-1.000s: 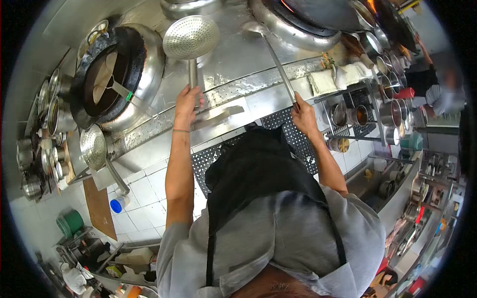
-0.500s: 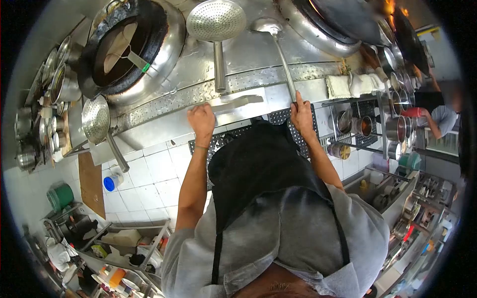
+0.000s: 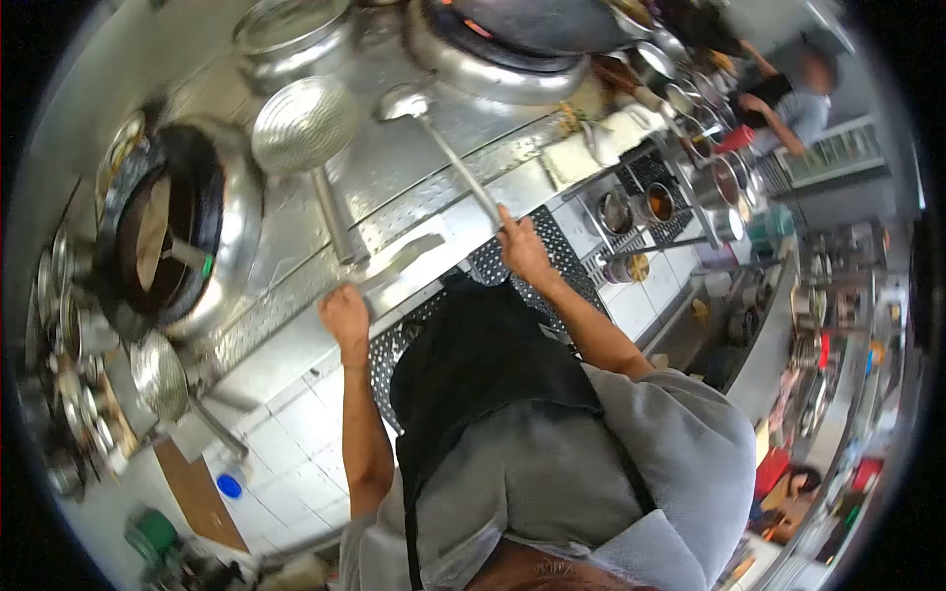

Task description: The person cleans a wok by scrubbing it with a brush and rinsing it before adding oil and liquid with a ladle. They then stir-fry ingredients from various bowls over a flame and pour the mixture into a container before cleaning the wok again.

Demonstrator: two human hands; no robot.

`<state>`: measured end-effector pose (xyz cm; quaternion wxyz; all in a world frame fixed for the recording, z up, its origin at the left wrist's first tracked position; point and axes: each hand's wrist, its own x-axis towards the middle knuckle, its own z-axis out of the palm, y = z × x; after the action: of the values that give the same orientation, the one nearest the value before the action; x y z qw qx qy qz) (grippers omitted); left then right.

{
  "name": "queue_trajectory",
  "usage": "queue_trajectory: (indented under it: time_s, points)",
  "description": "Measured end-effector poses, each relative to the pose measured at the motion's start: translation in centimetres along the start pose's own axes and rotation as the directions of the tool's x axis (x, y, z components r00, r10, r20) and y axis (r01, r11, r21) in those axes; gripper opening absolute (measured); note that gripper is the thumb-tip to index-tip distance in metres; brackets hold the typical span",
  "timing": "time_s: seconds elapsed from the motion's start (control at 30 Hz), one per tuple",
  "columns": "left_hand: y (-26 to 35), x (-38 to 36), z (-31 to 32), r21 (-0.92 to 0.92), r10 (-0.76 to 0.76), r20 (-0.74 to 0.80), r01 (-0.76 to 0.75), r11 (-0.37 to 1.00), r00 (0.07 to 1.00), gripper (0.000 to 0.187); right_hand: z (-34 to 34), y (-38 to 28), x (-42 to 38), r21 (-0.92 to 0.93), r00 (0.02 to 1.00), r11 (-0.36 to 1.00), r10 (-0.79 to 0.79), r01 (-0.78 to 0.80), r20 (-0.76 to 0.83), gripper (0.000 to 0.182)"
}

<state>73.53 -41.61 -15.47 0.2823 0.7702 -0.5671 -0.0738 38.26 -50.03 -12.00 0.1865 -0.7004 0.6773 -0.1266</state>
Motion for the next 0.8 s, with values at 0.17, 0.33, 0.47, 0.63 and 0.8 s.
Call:
queue_trajectory:
  time_s: [0.17, 0.33, 0.47, 0.63, 0.8]
  points:
    - [0.1, -0.2, -0.3, 0.001, -0.05, 0.058, 0.05, 0.999, 0.997, 0.039, -1.0, 0.5, -0.4, 0.004, 0.997, 1.0, 0.015, -0.016, 0.079, 0.064]
    - [0.3, 0.2, -0.6, 0.008, -0.093, 0.099, 0.093, 0.996, 0.991, 0.042, -1.0, 3.3, -0.5, 0.078, 0.997, 0.997, -0.011, 0.005, 0.076, 0.067]
    - [2.0, 0.0, -2.9, -0.194, -0.154, 0.077, 0.167, 0.967, 0.985, 0.038, -1.9, 5.0, -0.3, 0.141, 0.997, 0.988, -0.072, 0.07, 0.006, 0.055]
    - [2.1, -2.8, -6.1, -0.17, -0.166, -0.28, 0.122, 0.978, 0.946, 0.023, -4.8, 5.2, -0.2, 0.196, 0.994, 0.975, -0.102, 0.106, -0.029, 0.029]
    - [4.2, -6.8, -6.7, -0.071, -0.301, -0.466, 0.304, 0.95, 0.832, 0.018, -4.2, 9.8, 0.0, 0.218, 0.982, 0.958, -0.173, 0.187, -0.08, 0.025]
